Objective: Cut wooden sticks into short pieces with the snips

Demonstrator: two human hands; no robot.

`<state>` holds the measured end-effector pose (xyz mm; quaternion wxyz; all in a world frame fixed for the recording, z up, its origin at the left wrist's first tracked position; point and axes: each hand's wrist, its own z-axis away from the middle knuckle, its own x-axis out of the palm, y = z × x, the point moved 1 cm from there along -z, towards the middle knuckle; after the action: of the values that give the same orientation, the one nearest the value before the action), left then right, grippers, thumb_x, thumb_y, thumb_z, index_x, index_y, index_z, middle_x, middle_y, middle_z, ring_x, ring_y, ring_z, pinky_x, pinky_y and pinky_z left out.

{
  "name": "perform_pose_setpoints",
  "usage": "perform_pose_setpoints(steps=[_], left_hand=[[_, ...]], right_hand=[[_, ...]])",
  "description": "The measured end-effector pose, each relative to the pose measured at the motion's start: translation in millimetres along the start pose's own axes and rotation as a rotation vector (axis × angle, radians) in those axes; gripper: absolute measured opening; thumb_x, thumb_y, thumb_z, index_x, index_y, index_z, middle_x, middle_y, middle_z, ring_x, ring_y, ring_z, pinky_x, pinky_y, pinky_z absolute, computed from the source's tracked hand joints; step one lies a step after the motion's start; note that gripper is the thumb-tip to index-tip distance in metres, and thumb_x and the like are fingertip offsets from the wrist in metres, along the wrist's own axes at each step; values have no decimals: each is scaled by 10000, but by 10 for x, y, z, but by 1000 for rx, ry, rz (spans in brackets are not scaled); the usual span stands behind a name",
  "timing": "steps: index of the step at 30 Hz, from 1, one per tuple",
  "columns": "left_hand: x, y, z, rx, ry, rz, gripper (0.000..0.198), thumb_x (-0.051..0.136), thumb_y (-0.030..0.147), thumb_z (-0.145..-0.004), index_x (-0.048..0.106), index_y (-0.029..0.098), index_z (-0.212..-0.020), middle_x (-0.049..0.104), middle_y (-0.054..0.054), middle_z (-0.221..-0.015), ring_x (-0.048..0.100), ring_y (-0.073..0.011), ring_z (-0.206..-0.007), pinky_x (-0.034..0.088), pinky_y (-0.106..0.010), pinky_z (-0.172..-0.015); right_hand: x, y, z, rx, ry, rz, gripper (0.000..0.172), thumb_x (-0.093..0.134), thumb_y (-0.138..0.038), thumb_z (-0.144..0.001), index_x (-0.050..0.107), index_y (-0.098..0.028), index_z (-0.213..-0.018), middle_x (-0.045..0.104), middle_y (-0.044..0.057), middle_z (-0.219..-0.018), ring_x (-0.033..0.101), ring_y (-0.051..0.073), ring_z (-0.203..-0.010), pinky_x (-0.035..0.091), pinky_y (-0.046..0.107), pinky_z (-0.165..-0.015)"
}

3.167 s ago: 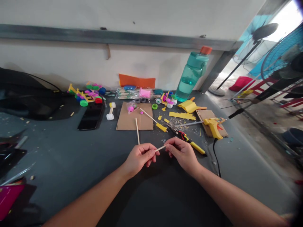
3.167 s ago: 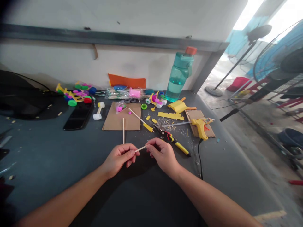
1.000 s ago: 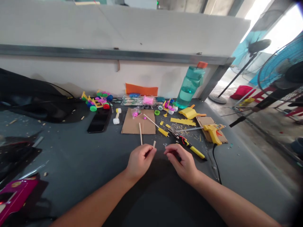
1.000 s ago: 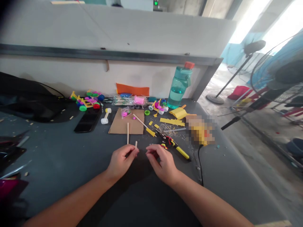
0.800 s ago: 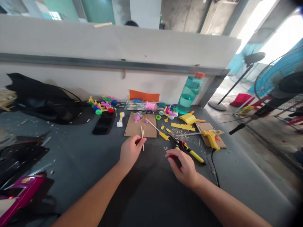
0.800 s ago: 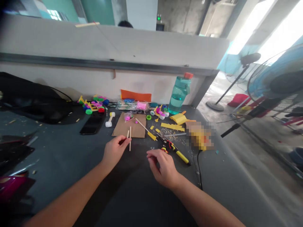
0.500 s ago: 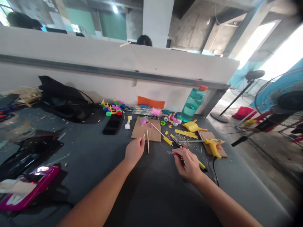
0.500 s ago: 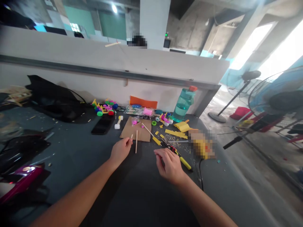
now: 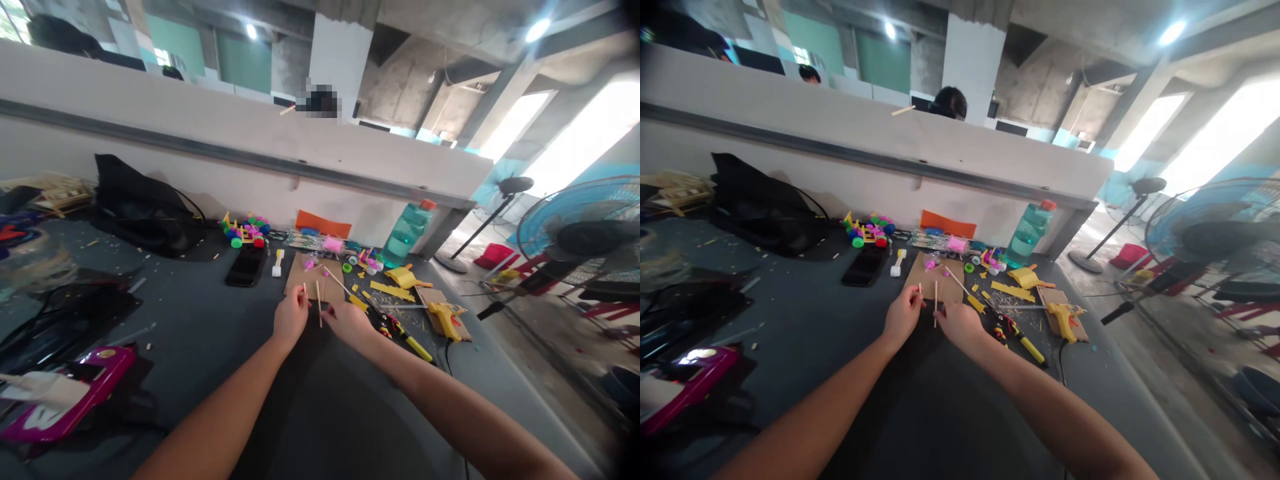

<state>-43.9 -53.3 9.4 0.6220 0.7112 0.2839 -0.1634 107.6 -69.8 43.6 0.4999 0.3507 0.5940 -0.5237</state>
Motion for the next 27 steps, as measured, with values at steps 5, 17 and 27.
perform_pose_setpoints(steps=[5,17,27], left_hand=[[-3,-31,-16,4,21,14,161,464,281,-857,581,203,-936,684,-48,-814,631,-179,-739,395,-245,-624],[187,277,222,-163,-504,789,208,534,329,-796,576,147,-887,644,-13,-678,574,-102,-534,447,-194,-477],[170,319,233,-299,-752,704,276,615,393,-762,581,122,-798,685,-60,-705,638,-129,-592,517,-261,-593]], right_hand=[[179,-93,-324,79,1,-142,172,567,-285,-748,618,-141,-668,644,125,-688,616,240,-703,403,293,-594],[50,372,221,146,-51,-1033,288,468,-448,-801,519,-169,-851,549,1,-698,442,73,-498,345,177,-397],[136,477,252,135,-63,-1565,235,679,-353,-704,576,-161,-792,548,-28,-610,441,64,-472,371,178,-404]])
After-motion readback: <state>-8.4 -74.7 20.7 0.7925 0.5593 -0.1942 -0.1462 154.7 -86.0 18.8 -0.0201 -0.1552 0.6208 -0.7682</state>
